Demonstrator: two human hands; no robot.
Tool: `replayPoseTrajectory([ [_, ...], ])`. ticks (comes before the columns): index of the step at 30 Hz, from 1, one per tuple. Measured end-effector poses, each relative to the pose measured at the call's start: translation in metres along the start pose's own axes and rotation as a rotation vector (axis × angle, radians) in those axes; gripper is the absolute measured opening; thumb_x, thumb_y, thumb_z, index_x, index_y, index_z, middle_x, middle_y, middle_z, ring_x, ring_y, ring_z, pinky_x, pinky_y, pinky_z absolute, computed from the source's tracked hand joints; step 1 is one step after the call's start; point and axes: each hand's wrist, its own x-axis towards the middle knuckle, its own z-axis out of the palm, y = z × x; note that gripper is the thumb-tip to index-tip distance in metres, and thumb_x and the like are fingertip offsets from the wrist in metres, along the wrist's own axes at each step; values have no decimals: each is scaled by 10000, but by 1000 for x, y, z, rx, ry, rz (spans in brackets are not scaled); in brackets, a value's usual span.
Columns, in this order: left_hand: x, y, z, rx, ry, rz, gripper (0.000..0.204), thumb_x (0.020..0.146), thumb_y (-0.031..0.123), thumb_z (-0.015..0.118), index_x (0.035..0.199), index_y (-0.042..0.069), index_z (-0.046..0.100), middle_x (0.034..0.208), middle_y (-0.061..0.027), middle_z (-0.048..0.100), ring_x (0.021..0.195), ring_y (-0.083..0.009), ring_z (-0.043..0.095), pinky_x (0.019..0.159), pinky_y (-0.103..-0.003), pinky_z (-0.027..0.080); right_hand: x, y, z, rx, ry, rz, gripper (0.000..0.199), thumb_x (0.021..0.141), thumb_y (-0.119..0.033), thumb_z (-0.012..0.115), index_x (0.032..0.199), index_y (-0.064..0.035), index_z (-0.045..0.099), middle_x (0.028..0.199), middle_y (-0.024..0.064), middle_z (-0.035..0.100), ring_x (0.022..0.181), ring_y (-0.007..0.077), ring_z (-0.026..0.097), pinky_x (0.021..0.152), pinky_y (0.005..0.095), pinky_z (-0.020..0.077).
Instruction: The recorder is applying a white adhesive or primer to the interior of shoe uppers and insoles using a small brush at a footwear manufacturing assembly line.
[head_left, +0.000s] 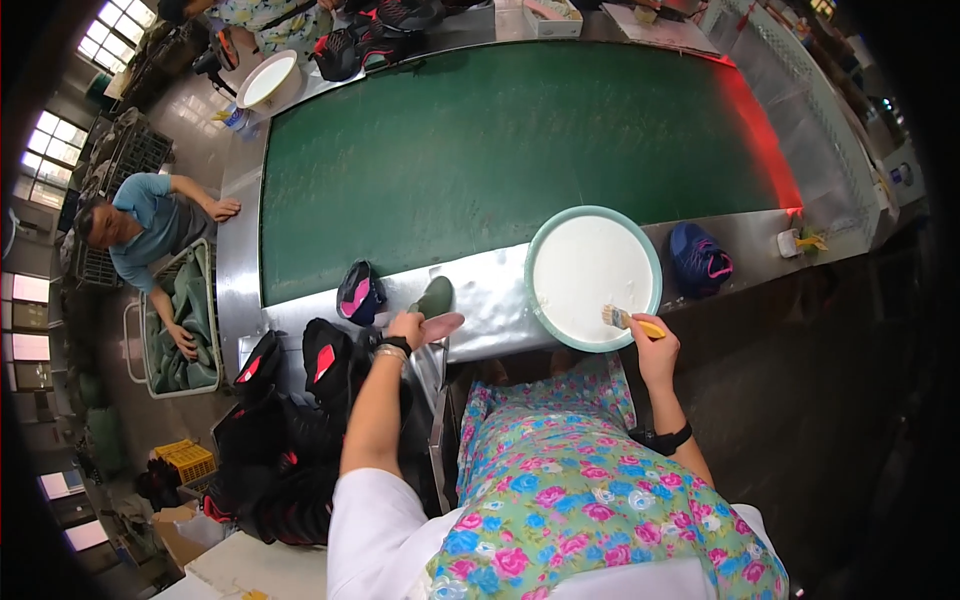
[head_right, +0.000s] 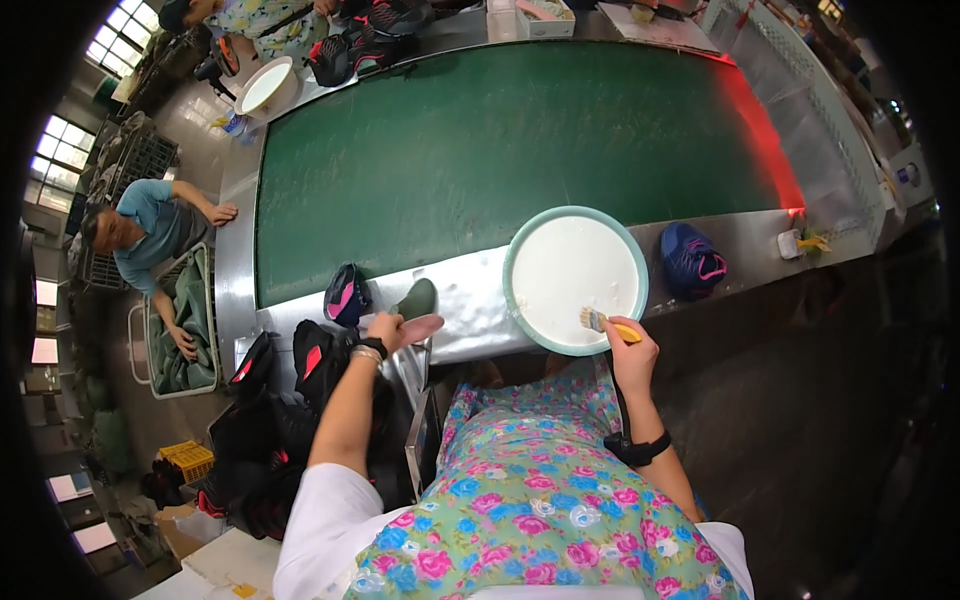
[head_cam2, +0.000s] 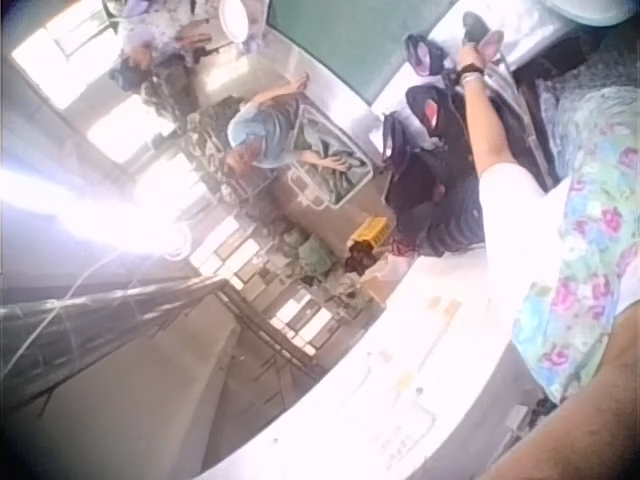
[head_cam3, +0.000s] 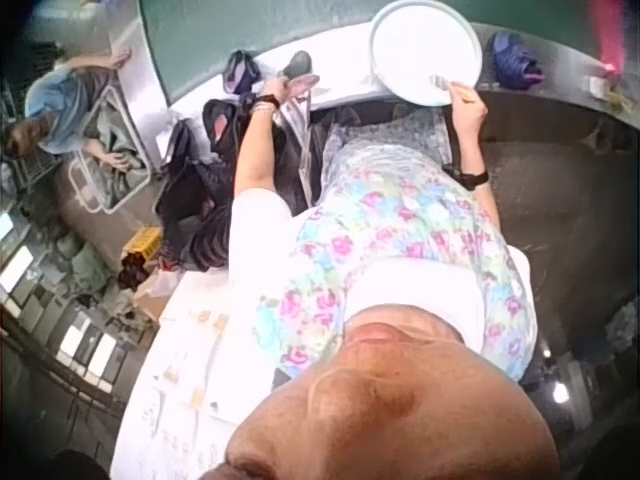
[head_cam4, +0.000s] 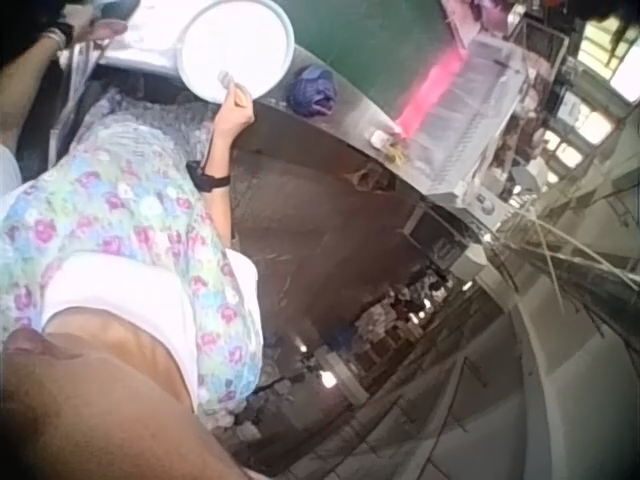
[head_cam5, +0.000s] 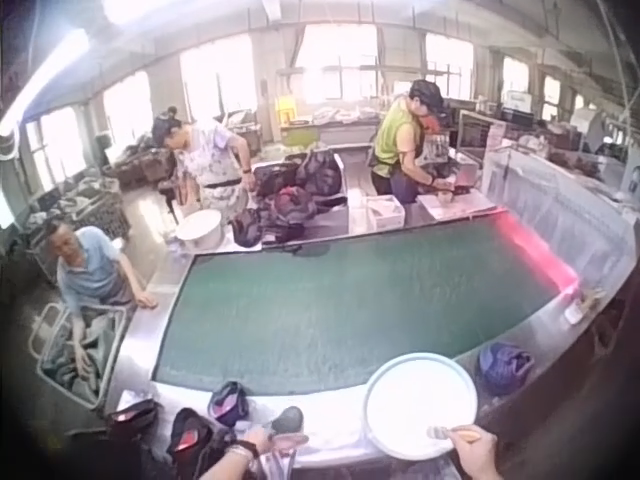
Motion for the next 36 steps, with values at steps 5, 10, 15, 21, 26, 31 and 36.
replayPoseTrajectory([
  [5, 53, 7, -72, 527, -670, 516, 158, 678, 198, 600, 762, 77, 658, 759, -141, 649, 740, -355, 633, 668, -425, 508, 5, 0, 8, 97, -54, 15, 146, 814, -80, 663, 916, 24, 655, 744, 23, 628, 697, 75, 571, 626, 216, 455],
  [10, 106, 44, -60, 939, -750, 711, 154, 709, 184, 588, 810, 85, 650, 793, -134, 659, 756, -342, 638, 682, -425, 507, 2, 1, 0, 92, 74, 34, 136, 789, -85, 684, 880, 13, 663, 733, 63, 649, 697, 99, 593, 663, 245, 474],
  [15, 157, 61, -36, 852, -449, 534, 148, 736, 173, 570, 838, 93, 641, 816, -140, 659, 773, -340, 639, 698, -426, 505, -11, 7, -23, 74, 164, 73, 109, 807, -37, 647, 902, 15, 652, 750, 18, 624, 683, 78, 574, 629, 222, 469],
  [21, 168, 47, -40, 761, -345, 485, 145, 768, 160, 547, 871, 101, 631, 843, -149, 660, 794, -337, 641, 718, -427, 503, -19, 21, -41, 4, 265, 151, 114, 802, -33, 646, 905, 14, 653, 743, 20, 625, 668, 81, 573, 621, 219, 467],
  [26, 91, 59, -35, 132, -78, 138, 122, 788, 143, 561, 888, 91, 608, 844, -174, 654, 788, -348, 636, 703, -436, 498, -9, 8, -24, 104, 143, 162, 120, 787, -64, 681, 885, 4, 664, 750, 68, 656, 714, 102, 609, 659, 244, 481],
  [31, -15, 89, -35, -1183, -105, -335, 220, 841, 139, 591, 1020, 14, 568, 811, -133, 653, 689, -227, 648, 609, -324, 510, 14, -20, 14, 123, -31, -6, 133, 789, -58, 679, 907, 2, 665, 773, 74, 667, 746, 106, 626, 677, 240, 486],
  [36, -81, 142, -51, -1575, -20, -332, 253, 873, 91, 558, 1092, -30, 519, 835, -121, 648, 675, -199, 656, 598, -289, 529, 39, -41, 42, 191, -189, -149, 135, 795, -67, 676, 914, -3, 667, 822, 81, 678, 761, 131, 640, 684, 245, 494],
])
